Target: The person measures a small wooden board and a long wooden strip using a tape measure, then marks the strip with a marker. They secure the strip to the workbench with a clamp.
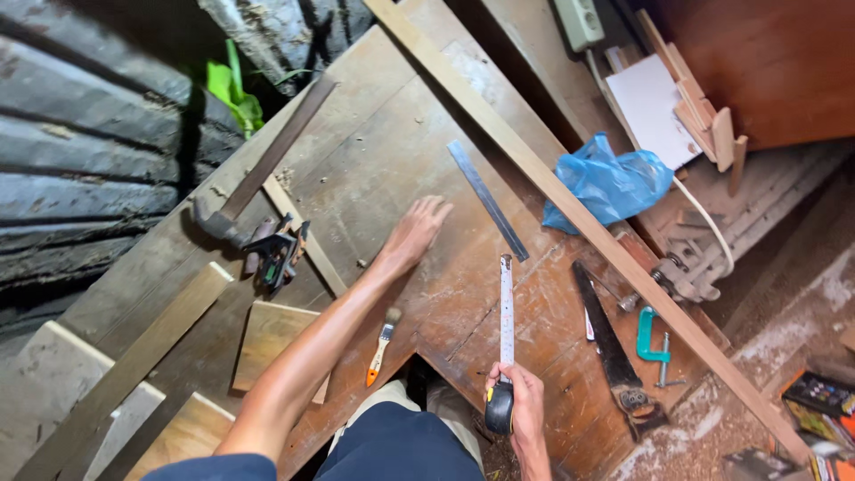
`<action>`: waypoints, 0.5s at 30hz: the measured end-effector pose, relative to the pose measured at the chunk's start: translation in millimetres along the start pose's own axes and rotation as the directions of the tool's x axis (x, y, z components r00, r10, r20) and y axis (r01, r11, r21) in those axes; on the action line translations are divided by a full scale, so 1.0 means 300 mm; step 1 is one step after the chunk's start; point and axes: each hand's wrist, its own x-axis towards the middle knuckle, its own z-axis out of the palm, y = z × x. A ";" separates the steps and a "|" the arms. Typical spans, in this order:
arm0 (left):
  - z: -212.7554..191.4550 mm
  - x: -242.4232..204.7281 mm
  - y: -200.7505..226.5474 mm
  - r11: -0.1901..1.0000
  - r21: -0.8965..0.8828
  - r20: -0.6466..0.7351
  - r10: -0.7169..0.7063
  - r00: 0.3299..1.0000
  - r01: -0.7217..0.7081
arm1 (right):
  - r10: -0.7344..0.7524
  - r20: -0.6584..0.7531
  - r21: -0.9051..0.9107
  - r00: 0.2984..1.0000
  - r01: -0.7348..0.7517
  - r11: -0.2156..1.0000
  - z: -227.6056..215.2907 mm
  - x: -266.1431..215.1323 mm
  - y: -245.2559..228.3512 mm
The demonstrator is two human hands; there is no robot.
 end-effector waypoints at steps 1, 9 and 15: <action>0.069 0.093 0.020 0.995 0.026 0.010 0.092 0.996 -0.093 | 0.005 -0.041 0.022 0.999 -0.004 1.000 -0.023 -0.015 0.010; 0.292 0.389 0.098 0.845 0.371 0.305 0.280 0.910 -0.385 | 0.017 -0.184 0.180 0.983 0.017 0.984 -0.119 -0.107 0.095; 0.208 0.343 0.068 0.826 0.401 0.258 0.314 0.914 -0.397 | 0.029 -0.150 0.198 0.988 0.002 0.980 -0.089 -0.114 0.137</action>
